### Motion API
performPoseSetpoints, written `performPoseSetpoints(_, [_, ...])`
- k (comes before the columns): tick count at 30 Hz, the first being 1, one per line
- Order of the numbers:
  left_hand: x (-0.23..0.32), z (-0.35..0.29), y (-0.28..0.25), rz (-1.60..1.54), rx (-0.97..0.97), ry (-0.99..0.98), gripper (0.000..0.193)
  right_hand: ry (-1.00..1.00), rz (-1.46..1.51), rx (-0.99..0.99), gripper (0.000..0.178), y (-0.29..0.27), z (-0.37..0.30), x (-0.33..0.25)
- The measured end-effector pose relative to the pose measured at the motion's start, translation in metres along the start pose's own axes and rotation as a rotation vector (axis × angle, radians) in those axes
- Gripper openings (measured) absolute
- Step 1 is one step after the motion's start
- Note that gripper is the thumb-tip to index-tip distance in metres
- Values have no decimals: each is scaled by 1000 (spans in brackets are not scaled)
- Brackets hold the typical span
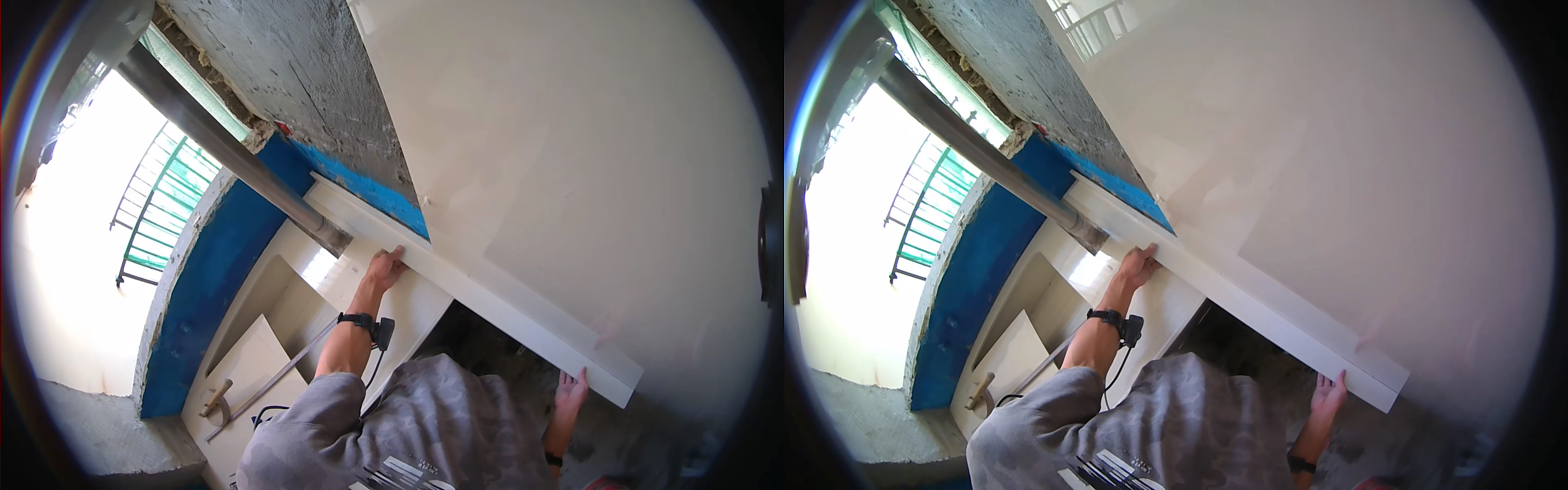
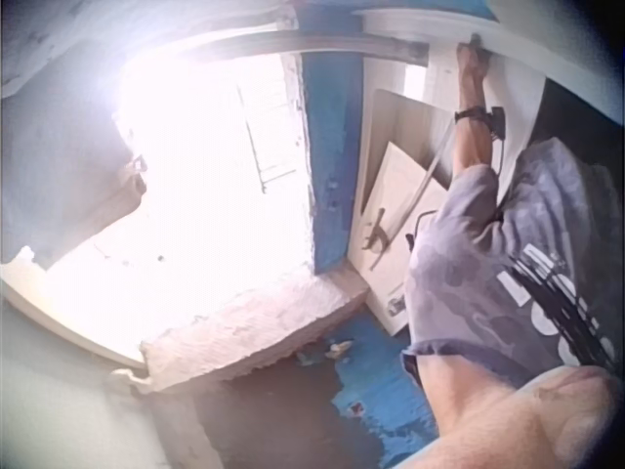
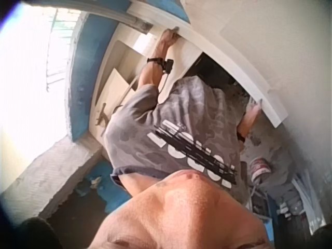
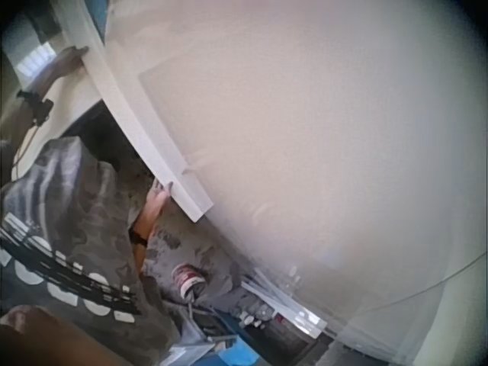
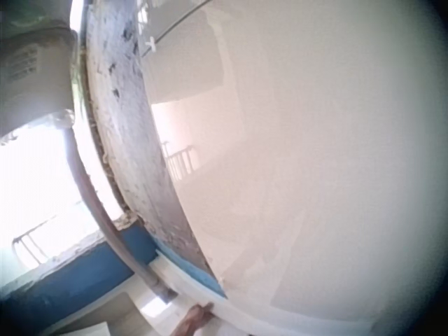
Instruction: Applying mortar and installing ceramic tiles on a wall near a plumbing fixture.
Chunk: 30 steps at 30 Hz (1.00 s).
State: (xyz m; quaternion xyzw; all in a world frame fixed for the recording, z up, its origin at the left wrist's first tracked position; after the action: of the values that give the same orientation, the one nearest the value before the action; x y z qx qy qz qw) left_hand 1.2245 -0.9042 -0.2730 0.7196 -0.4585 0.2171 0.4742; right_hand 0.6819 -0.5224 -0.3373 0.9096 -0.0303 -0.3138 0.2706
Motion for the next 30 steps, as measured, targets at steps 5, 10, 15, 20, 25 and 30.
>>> performPoseSetpoints(5, [-3, -1, -4, 17, -12, -22, 41, 12, 26, -19, 58, -8, 6, 1])
performPoseSetpoints(10, [-4, -9, 0, 68, 19, 11, 39, 18, 47, 27, 58, -26, 6, -4])
performPoseSetpoints(15, [1, -33, 15, 95, 63, 39, 37, 34, 59, 31, 59, -44, 6, -6])
performPoseSetpoints(20, [0, -50, 36, 92, 60, 59, 37, 47, 118, 42, 55, -67, 9, -13])
performPoseSetpoints(25, [-8, -79, 54, 119, 84, 54, 40, 80, 133, 48, 52, -97, 5, -28])
performPoseSetpoints(30, [-20, -106, 77, 186, 99, 56, 41, 212, 179, -42, 52, -139, 22, -37])
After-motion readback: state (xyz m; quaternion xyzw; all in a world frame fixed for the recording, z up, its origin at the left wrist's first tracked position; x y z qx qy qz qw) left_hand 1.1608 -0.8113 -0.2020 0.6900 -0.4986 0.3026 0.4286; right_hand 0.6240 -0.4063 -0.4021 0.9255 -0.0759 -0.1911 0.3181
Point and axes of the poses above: each hand's wrist, its own z-axis towards the middle knuckle, its own y-axis out of the palm, x = y × z, the point moved 9 cm from there along z, towards the middle knuckle, and after that the axes turned 3 degrees about z, right-handed, at the moved point
